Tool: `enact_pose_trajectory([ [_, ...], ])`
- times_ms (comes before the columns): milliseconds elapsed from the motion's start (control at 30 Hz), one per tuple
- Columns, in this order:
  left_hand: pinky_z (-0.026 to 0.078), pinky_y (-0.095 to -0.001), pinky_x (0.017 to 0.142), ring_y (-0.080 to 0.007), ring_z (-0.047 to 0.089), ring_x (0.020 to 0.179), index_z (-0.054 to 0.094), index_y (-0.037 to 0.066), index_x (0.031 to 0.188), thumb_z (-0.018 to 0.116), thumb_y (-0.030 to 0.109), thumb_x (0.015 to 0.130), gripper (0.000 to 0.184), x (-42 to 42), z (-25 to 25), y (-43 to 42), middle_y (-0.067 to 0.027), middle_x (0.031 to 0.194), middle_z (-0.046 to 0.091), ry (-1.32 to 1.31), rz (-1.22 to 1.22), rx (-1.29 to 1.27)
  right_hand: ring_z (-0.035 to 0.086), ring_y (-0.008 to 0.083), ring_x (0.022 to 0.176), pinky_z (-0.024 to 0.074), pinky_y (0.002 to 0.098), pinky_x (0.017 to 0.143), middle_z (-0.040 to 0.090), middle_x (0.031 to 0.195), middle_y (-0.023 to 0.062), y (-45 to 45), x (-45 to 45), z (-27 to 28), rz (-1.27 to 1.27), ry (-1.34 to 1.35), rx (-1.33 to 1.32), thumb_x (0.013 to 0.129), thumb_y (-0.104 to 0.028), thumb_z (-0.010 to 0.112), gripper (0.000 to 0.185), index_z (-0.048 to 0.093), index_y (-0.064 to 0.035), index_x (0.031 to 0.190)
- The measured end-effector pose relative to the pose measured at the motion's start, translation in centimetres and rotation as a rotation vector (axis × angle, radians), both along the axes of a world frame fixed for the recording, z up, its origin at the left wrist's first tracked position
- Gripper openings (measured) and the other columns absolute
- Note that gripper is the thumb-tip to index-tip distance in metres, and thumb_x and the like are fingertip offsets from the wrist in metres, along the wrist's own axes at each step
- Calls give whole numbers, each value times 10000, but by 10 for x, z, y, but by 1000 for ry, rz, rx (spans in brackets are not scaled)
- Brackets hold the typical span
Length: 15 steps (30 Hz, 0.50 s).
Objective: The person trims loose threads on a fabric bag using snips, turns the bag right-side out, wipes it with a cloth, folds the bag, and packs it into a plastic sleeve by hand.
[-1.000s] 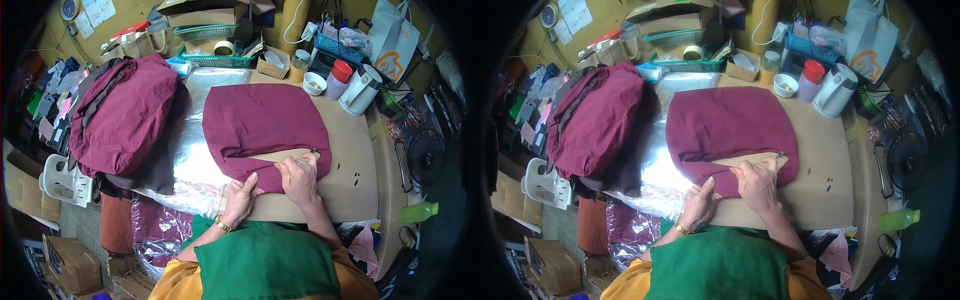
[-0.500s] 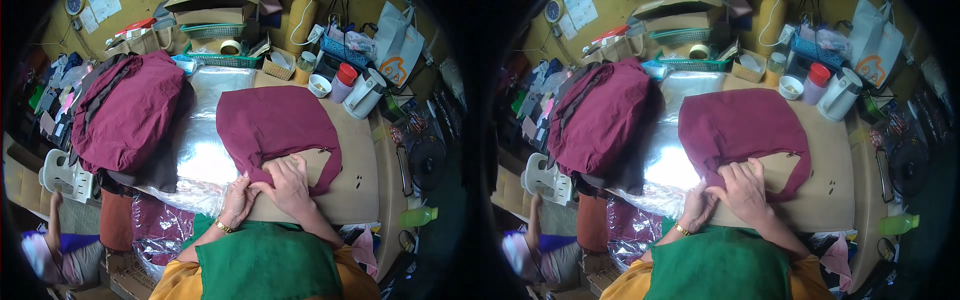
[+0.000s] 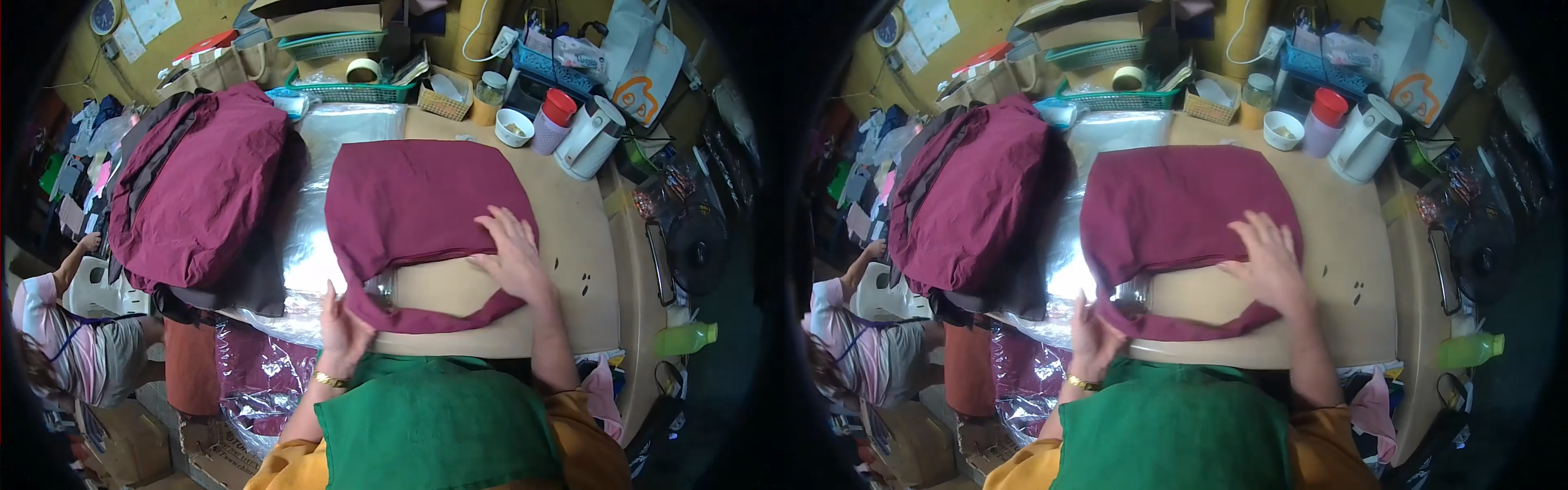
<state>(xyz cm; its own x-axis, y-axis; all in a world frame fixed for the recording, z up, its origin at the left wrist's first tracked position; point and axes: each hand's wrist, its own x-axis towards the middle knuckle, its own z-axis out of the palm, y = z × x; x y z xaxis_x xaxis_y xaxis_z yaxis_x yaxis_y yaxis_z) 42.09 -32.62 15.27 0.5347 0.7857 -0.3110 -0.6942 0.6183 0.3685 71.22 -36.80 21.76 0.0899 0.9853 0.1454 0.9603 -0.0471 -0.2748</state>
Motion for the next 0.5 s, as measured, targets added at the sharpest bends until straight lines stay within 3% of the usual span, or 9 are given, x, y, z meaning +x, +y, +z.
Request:
enact_pose_trajectory([
  [33, 480, -460, 960, -277, 586, 1093, 447, 20, 1333, 429, 506, 991, 595, -17, -4, 6, -158, 1220, 578, 134, -4, 111, 220, 357, 1444, 164, 570, 1158, 301, 1522, 194, -5, 20, -20, -60, 24, -115, 780, -325, 758, 768, 393, -104, 1418],
  [67, 467, -461, 967, -277, 554, 1141, 420, 13, 1367, 445, 484, 995, 600, -32, -7, 13, -172, 1292, 532, 268, -3, 225, 220, 357, 1444, 164, 570, 1158, 301, 1522, 194, -10, 22, -20, -62, 23, -114, 780, -325, 758, 768, 393, -104, 1418],
  [133, 456, -458, 949, -281, 542, 1114, 414, 4, 1361, 556, 403, 961, 582, -48, 12, 22, -156, 1272, 523, 1156, 328, 725, 223, 369, 1440, 133, 644, 1133, 298, 1520, 200, -19, 19, -19, -88, 9, -194, 731, -328, 794, 820, 403, -114, 1419],
  [167, 450, -430, 921, -298, 533, 1085, 471, 30, 1320, 705, 273, 852, 577, -43, 28, 26, -163, 1227, 514, 1404, 479, 1023, 212, 369, 1444, 116, 684, 1116, 295, 1523, 199, -21, 15, -20, -60, -1, -153, 703, -314, 816, 835, 419, -126, 1413],
  [200, 450, -430, 921, -298, 533, 1085, 471, 30, 1320, 705, 273, 852, 577, -34, 45, 28, -163, 1227, 514, 1406, 474, 1020, 212, 369, 1444, 116, 684, 1116, 295, 1523, 199, -20, 13, -22, -61, 1, -158, 703, -314, 816, 835, 419, -126, 1413],
  [267, 455, -412, 890, -326, 528, 1054, 547, 62, 1253, 791, 206, 720, 603, -15, 70, 34, -172, 1185, 502, 1802, 247, 1579, 205, 368, 1447, 113, 689, 1114, 288, 1527, 205, -16, 12, -26, 39, -48, -151, 690, -309, 823, 833, 433, -133, 1405],
  [333, 457, -417, 778, -324, 565, 904, 664, 53, 933, 788, 135, 681, 293, -15, 41, 57, -132, 993, 583, 1852, -17, 1579, 194, 348, 1456, 87, 708, 1105, 265, 1551, 178, -17, 18, -30, 50, -82, -223, 729, -345, 791, 804, 428, -187, 1429],
  [400, 461, -399, 719, -305, 594, 801, 662, 35, 764, 765, 87, 695, 134, -25, 12, 81, -124, 817, 611, 1728, -62, 1546, 177, 324, 1467, 56, 724, 1096, 235, 1579, 123, -24, 29, -42, 46, -10, -352, 784, -399, 735, 775, 392, -258, 1465],
  [500, 466, -395, 679, -281, 604, 734, 664, 31, 701, 751, 57, 715, 92, -36, 3, 85, -127, 741, 621, 1559, -107, 1329, 128, 296, 1484, 31, 729, 1093, 166, 1608, 66, -32, 40, -52, 45, 4, -418, 825, -440, 680, 753, 348, -307, 1488],
])
